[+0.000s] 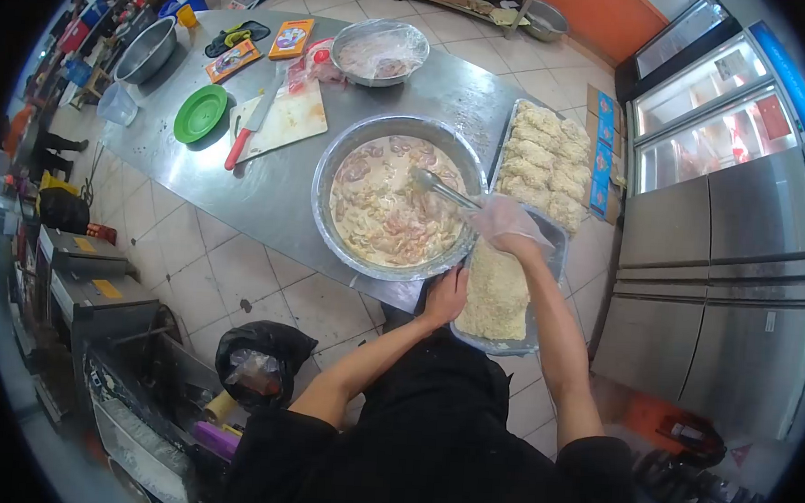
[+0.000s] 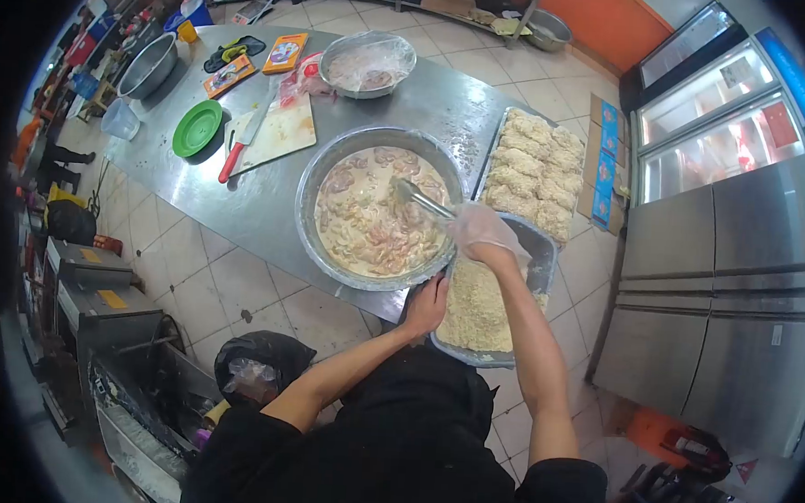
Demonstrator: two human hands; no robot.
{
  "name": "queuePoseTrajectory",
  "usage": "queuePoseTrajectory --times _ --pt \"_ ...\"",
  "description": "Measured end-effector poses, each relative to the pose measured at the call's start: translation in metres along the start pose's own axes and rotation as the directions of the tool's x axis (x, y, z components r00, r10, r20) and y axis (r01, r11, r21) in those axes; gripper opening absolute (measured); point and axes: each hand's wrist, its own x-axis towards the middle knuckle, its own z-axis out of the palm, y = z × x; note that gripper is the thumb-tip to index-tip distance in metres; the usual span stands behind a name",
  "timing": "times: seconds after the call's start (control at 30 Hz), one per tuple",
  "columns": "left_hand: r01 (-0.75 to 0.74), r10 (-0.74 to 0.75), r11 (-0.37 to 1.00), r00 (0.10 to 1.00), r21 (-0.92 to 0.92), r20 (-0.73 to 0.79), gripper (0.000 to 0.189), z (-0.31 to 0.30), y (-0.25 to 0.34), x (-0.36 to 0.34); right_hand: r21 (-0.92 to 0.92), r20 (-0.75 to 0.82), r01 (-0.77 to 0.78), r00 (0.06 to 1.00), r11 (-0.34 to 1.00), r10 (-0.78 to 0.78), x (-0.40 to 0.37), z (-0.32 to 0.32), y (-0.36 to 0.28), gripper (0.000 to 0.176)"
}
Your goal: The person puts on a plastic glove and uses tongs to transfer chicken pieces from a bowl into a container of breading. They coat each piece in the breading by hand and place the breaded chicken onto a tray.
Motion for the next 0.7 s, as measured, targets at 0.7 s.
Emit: queuePoseTrajectory --times 0.7 --pt "-0.038 0.038 0.999 0.999 0.021 0.006 0.055 0.003 -0.002 0.005 0.454 -0.179 -0.344 0.869 0.822 0.462 -0.249 -0.044 0.088 0.037"
